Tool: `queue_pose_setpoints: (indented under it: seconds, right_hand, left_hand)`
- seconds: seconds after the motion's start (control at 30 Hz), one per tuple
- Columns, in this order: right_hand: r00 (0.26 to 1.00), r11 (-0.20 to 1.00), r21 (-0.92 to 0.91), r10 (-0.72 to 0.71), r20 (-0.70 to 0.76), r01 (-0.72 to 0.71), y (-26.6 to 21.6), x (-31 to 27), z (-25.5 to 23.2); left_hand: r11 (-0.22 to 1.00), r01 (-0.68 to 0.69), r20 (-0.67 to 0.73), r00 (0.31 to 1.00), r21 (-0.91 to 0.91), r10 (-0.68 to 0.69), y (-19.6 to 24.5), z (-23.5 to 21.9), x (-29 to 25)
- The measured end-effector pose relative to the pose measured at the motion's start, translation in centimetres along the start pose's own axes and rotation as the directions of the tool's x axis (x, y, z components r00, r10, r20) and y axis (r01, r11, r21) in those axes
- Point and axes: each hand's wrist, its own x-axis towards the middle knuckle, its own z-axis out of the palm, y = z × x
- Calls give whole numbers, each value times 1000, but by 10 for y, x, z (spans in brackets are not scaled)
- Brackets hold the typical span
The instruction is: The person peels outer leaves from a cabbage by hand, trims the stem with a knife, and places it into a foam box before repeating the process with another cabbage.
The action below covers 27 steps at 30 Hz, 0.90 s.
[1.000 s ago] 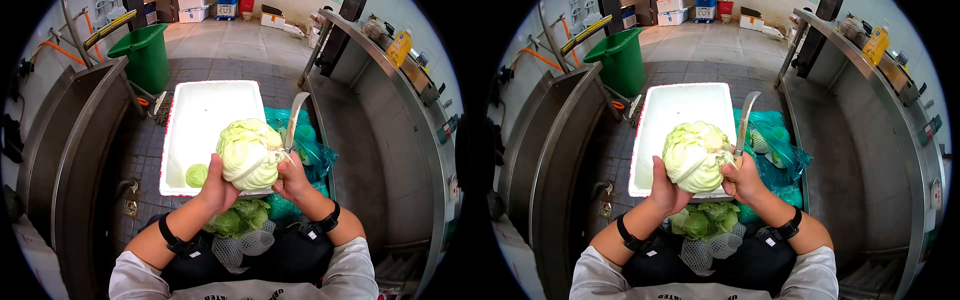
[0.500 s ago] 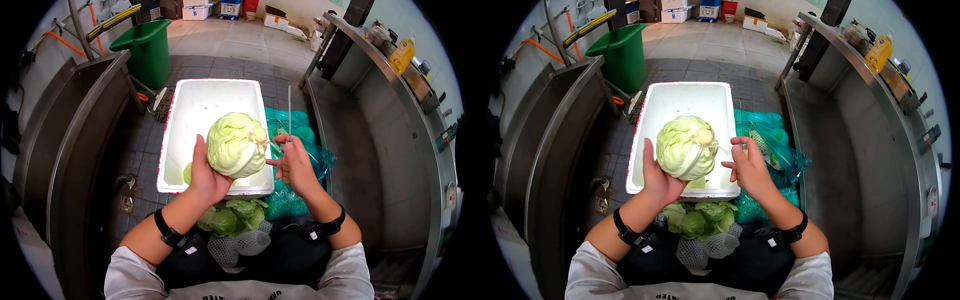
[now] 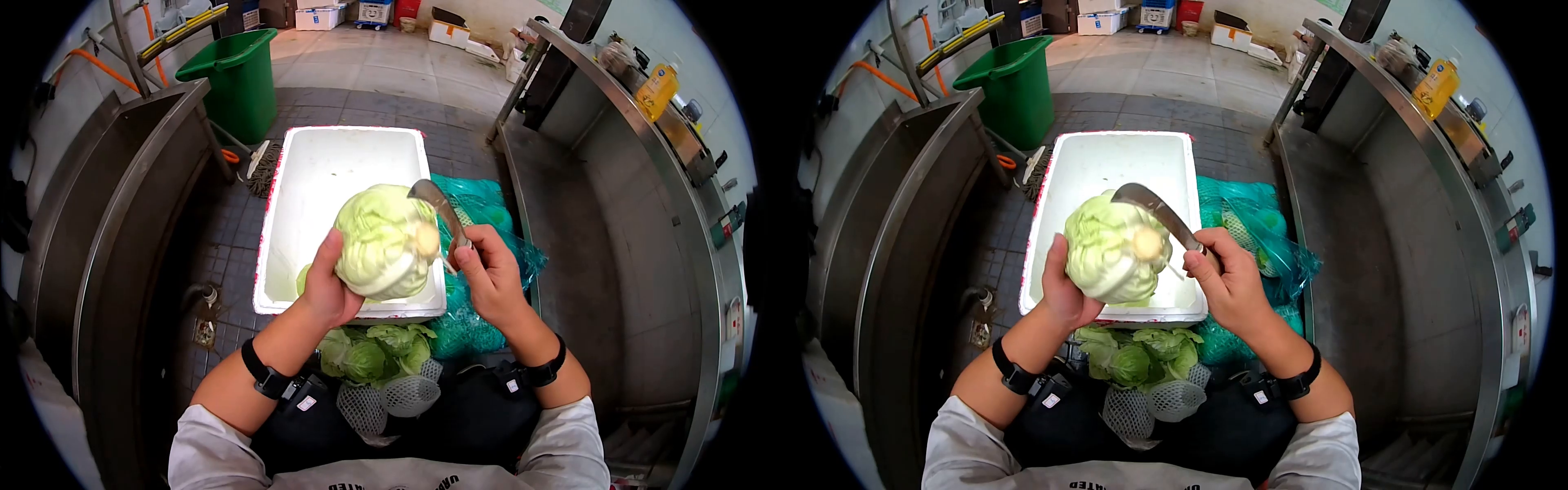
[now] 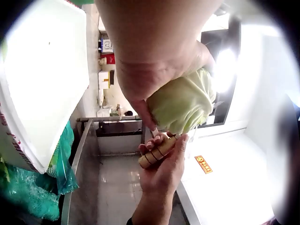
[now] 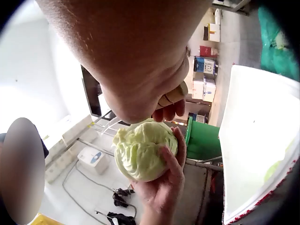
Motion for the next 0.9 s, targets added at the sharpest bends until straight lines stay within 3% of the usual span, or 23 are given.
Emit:
queue_pose_setpoints:
  seconds: [0.07, 0.2, 0.3, 0.53, 0.6, 0.73, 0.8, 0.83, 0.9]
  right_hand:
    - [999, 1000, 5, 5, -38, -5, -6, -1, 2]
    - [1000, 998, -63, 2, -15, -3, -6, -3, -6]
    - [997, 983, -184, 0, 74, 13, -20, -3, -8]
    - [995, 957, -283, -32, 95, 58, -29, 0, -8]
    - [990, 914, -387, -88, 112, 125, -30, 1, -9]
    - [990, 895, -429, -72, 121, 118, -32, 2, -13]
    - [969, 835, -492, -192, 157, 246, -32, 4, -14]
    - [969, 835, -493, -191, 156, 244, -33, 6, -15]
    - [939, 711, -613, -268, 216, 344, -37, 11, -16]
  left_hand:
    - [965, -129, 159, 983, 227, 94, -3, -5, 2]
    - [976, -102, 206, 977, 192, 62, -6, -9, 0]
    - [985, -92, 198, 978, 148, 61, -2, -6, -1]
    - [991, -68, 204, 978, 116, 44, 6, -2, 1]
    - [991, -58, 213, 977, 117, 31, 8, -2, 1]
    - [996, 36, 193, 980, 79, -51, 9, -1, 0]
    - [995, 57, 176, 982, 79, -70, 10, 2, 0]
    - [989, 89, 131, 986, 122, -105, 12, 9, -1]
    - [979, 123, 85, 987, 162, -138, 13, 13, -2]
